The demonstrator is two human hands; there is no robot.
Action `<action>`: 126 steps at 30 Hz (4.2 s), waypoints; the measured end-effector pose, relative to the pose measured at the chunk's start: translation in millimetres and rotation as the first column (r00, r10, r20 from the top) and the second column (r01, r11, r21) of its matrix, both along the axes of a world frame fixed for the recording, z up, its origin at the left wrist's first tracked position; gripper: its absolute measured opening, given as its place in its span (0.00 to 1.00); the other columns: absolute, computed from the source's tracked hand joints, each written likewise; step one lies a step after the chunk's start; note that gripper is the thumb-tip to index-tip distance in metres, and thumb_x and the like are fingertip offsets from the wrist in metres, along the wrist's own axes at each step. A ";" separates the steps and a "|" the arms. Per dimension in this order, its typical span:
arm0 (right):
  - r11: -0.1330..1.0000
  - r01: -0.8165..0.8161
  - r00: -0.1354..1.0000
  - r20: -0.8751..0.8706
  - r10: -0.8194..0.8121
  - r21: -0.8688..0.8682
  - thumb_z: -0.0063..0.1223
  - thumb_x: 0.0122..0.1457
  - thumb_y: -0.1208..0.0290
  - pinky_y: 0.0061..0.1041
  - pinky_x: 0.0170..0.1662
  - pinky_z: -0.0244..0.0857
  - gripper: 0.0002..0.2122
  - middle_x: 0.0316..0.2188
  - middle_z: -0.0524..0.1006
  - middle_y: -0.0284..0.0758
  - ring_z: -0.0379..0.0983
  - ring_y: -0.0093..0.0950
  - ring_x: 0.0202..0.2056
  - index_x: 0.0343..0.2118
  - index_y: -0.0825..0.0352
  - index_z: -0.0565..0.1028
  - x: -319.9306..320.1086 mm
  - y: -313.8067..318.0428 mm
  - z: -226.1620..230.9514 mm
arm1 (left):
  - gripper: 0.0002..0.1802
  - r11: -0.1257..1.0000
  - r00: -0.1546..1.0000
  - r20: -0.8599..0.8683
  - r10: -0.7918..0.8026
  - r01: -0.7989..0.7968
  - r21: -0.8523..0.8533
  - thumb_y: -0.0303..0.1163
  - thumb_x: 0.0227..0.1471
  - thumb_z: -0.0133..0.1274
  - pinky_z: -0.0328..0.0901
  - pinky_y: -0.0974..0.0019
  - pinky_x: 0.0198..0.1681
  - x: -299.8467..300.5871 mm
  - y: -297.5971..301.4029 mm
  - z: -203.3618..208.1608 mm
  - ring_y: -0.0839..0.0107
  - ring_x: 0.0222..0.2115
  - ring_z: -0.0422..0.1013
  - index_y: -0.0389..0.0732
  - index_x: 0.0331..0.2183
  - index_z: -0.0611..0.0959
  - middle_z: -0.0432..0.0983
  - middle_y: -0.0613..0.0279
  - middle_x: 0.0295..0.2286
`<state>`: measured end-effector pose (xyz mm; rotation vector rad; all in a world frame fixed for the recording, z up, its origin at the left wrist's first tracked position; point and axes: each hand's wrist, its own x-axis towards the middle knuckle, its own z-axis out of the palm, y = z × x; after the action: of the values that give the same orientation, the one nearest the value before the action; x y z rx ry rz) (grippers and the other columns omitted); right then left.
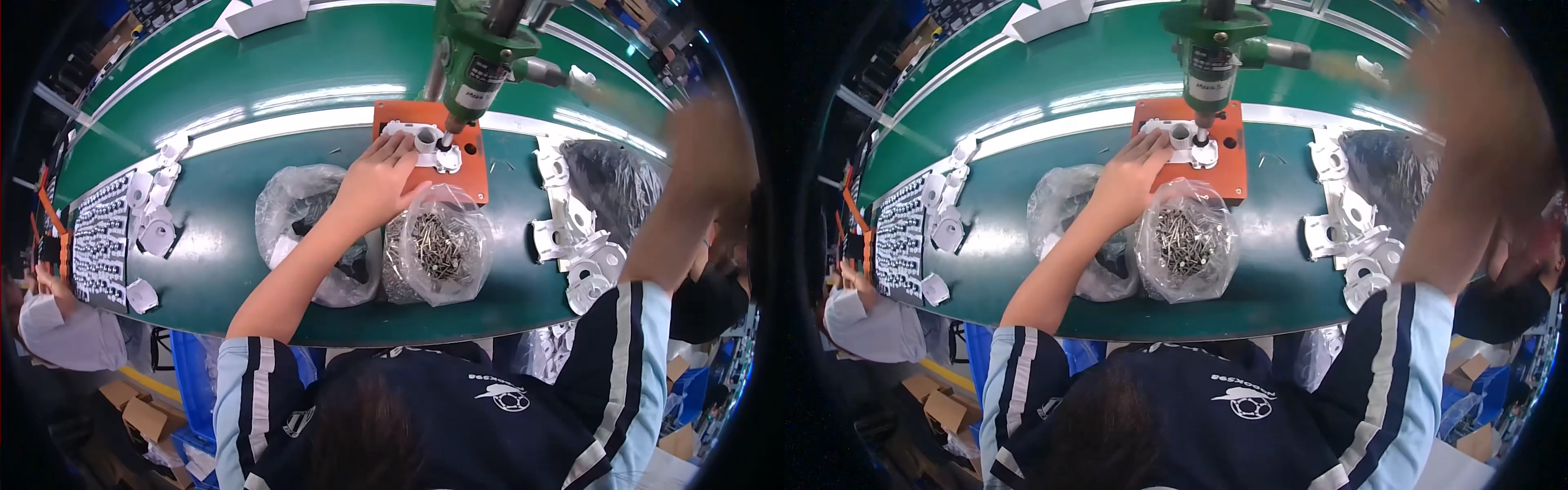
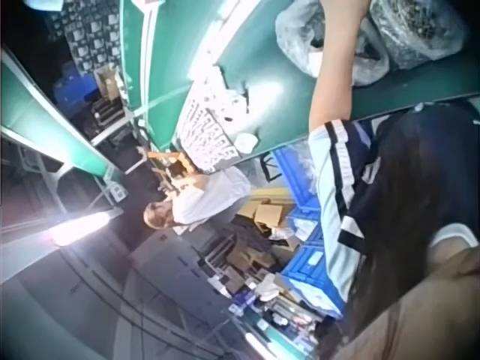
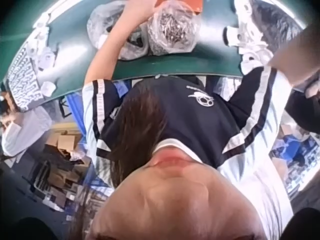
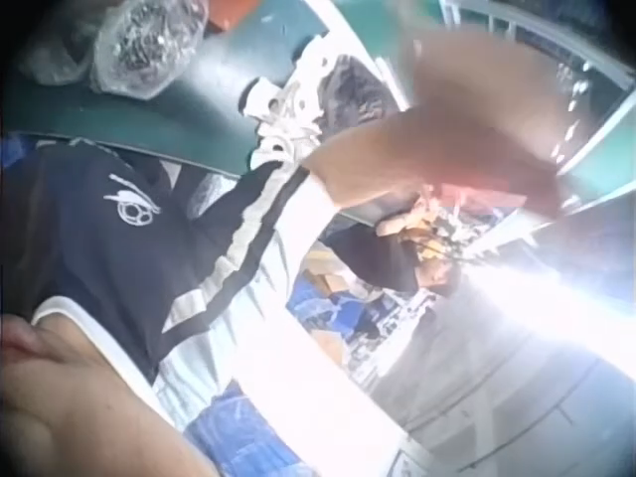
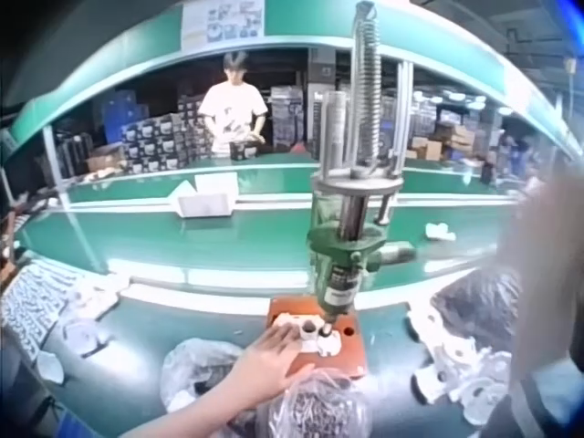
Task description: Manually assembling small metal components into plastic housings using a hand press at a factory workstation.
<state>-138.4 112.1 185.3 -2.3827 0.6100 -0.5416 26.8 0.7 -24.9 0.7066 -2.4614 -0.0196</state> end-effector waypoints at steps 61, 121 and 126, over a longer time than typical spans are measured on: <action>0.791 0.306 0.546 0.583 -0.601 0.530 0.53 0.51 0.72 0.15 0.32 0.58 0.07 0.25 0.69 0.30 0.64 0.17 0.29 0.29 0.69 0.70 33.0 44.2 -111.3 | 0.17 0.541 0.553 -0.735 0.391 0.509 0.670 0.22 0.52 0.45 0.66 0.71 0.36 73.3 123.8 67.1 0.75 0.34 0.71 0.37 0.45 0.62 0.73 0.55 0.34; 0.833 0.120 0.220 0.804 -0.553 0.540 0.54 0.47 0.65 0.45 0.54 0.57 0.24 0.52 0.59 0.50 0.57 0.49 0.55 0.44 0.64 0.57 50.3 35.5 -140.5 | 0.26 0.570 0.406 -0.889 0.211 0.688 0.449 0.37 0.58 0.38 0.55 0.67 0.51 0.5 165.8 73.4 0.69 0.48 0.59 0.32 0.53 0.59 0.53 0.53 0.51; 0.882 0.058 0.123 0.873 -0.472 0.468 0.56 0.46 0.70 0.40 0.53 0.56 0.25 0.53 0.57 0.52 0.56 0.43 0.54 0.45 0.63 0.56 40.9 31.6 -124.6 | 0.24 0.666 0.478 -0.861 0.171 0.588 0.459 0.39 0.58 0.37 0.52 0.64 0.53 0.8 165.0 71.5 0.65 0.50 0.58 0.32 0.51 0.63 0.56 0.51 0.48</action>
<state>-97.5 143.7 60.8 -1.0659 0.4140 -1.8083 27.6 165.7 46.6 0.4345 -1.4074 -1.2425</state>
